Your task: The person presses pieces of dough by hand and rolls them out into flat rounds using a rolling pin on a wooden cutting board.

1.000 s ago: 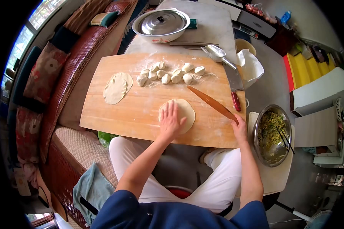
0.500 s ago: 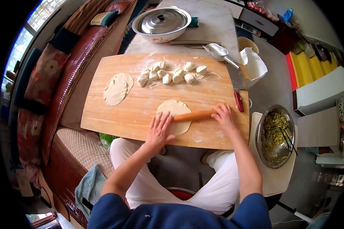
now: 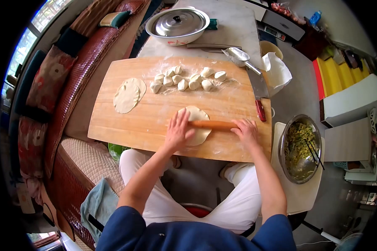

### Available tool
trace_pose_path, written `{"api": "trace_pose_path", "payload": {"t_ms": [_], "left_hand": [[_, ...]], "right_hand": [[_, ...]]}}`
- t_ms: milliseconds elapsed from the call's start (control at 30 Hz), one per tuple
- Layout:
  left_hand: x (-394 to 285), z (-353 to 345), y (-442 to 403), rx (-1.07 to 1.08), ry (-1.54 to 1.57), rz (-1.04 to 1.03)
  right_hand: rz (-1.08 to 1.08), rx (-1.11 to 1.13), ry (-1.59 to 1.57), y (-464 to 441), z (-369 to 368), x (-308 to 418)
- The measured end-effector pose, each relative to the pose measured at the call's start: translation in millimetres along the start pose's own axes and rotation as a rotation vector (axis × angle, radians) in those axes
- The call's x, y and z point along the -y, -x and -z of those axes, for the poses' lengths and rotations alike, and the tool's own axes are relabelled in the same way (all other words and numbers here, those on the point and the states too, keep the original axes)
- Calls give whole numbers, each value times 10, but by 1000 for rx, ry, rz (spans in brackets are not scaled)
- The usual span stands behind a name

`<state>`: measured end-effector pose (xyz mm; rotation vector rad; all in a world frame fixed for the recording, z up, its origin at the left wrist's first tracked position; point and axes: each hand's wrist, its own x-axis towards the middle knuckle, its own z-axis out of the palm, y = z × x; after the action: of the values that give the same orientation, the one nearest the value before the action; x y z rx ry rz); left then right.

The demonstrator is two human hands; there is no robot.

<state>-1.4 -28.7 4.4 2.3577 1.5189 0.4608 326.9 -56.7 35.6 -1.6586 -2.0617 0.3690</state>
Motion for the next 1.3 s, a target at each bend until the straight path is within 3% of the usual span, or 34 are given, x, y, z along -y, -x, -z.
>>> {"api": "trace_pose_path", "payload": {"t_ms": [133,233,300,367,400,500,633,767,867,967,1000,1200,1300], "left_hand": [[-212,-44,-242,-257,18,187],[-374,-97,-57,47,-131,-8],[-265,-42,-17,62,-109,-156],[-164,185,24,99,-101,-261],[-47,174,58,50,-77,-132],[202,198,294,-266,38,-9],[-134,126,389,37,-45,-48],[78,6,-321,-64,-140,77],[208,126,-673,-249,146,151],[111,290,-585,-42,89,294],[87,263,-533,-130,-7,239],[91,317,-604,178,136,508],[-46,425,-602,355,35,587]], "right_hand": [[-213,-177,-231,-11,-144,-388],[-370,-174,-254,104,-50,-415],[-438,-84,-206,201,39,-317],[-155,-125,-81,331,3,-275],[-13,-150,-22,361,-30,-258],[143,-105,-62,394,-107,-124],[184,-193,180,108,-157,89],[188,-114,196,-267,-169,76],[-13,-131,58,-293,-241,-149],[-214,-366,9,-1,-393,-419],[-257,-421,2,69,-410,-401],[-263,-422,72,152,-440,-420],[-263,-451,11,144,-469,-429]]}}
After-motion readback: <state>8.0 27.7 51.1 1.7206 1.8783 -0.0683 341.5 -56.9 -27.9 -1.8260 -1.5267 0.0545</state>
